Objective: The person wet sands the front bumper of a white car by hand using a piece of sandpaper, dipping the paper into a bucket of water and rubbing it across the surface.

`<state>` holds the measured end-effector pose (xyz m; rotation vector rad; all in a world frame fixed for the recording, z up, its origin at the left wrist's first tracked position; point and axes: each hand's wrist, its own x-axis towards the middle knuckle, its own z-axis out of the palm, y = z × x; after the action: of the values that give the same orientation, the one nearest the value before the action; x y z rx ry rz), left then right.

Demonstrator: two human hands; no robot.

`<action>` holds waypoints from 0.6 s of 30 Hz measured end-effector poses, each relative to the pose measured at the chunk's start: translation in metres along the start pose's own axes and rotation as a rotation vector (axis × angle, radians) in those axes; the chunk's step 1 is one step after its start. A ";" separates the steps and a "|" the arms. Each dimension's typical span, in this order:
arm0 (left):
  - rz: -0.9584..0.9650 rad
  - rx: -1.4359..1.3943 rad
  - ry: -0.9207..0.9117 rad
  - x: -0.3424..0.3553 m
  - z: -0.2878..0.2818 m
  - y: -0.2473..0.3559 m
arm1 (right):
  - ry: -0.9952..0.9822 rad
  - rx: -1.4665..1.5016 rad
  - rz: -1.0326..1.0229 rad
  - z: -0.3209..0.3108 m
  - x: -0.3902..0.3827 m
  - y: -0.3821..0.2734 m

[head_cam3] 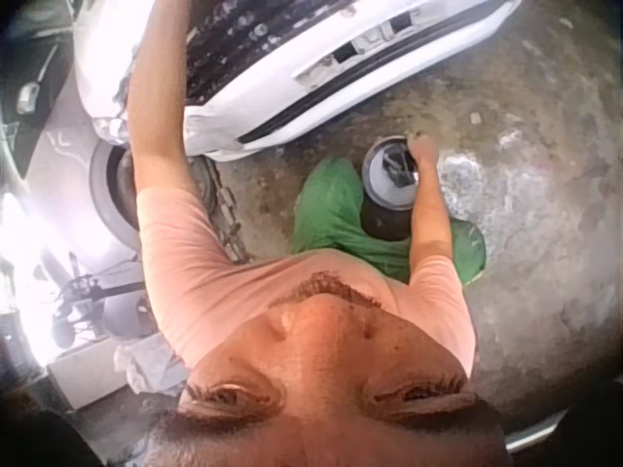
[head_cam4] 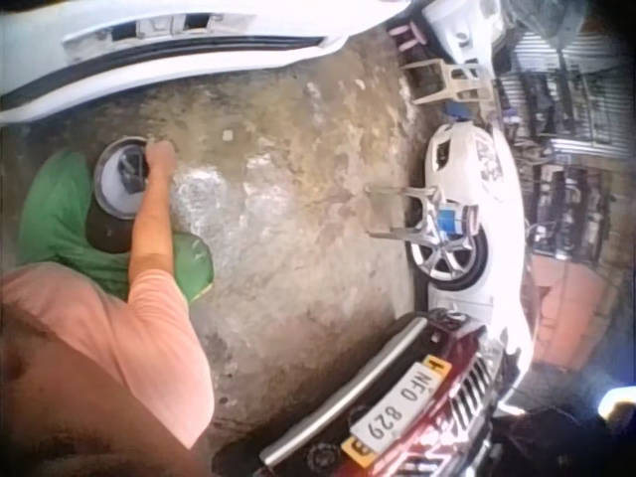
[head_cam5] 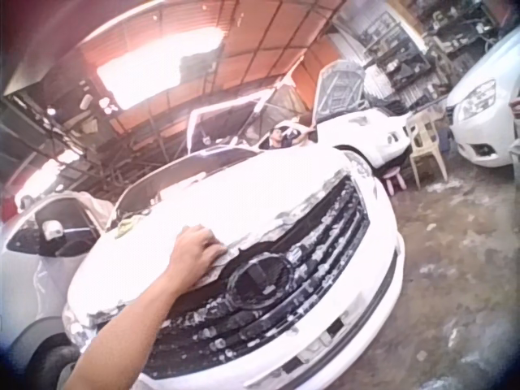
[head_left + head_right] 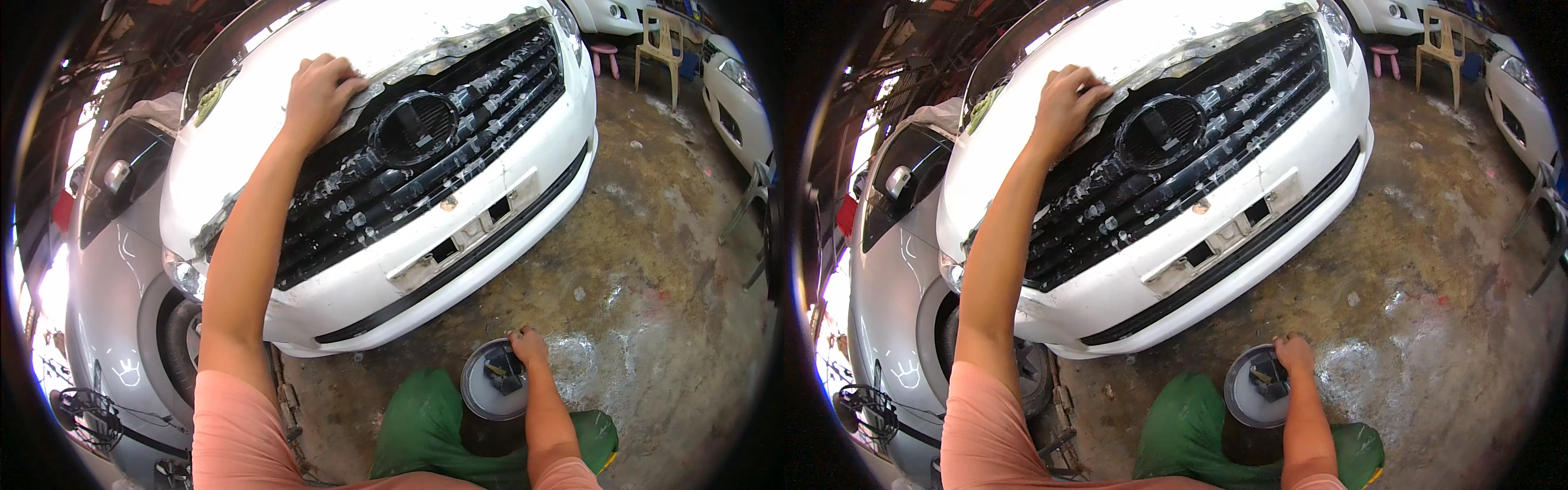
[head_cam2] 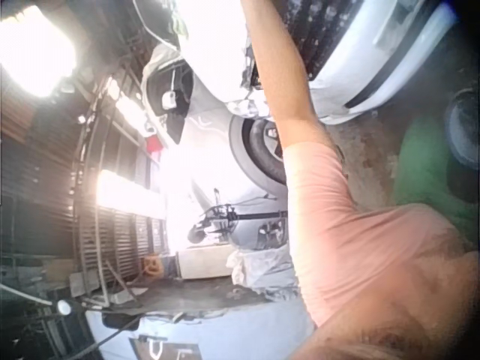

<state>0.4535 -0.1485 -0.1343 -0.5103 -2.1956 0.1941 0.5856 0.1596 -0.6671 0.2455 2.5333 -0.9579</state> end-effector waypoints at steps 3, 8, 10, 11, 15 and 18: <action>-0.057 -0.069 -0.047 0.051 0.028 0.008 | 0.000 -0.009 0.018 0.002 -0.006 -0.009; -0.077 -0.103 -0.183 0.039 0.024 0.002 | 0.024 -0.041 0.043 -0.003 -0.003 -0.009; -0.099 -0.131 -0.128 0.007 0.011 -0.016 | 0.043 -0.046 0.015 -0.004 -0.001 -0.002; -0.120 -0.130 -0.114 -0.006 0.002 -0.025 | 0.062 -0.043 -0.006 -0.001 0.001 0.002; -0.067 -0.061 -0.089 -0.003 0.002 -0.027 | 0.051 -0.030 -0.032 0.005 -0.001 0.000; -0.014 -0.119 -0.068 0.034 0.023 -0.007 | 0.041 -0.047 0.002 0.009 -0.002 -0.008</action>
<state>0.4149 -0.1394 -0.1218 -0.5612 -2.2861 0.0740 0.5883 0.1473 -0.6674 0.2554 2.5889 -0.9004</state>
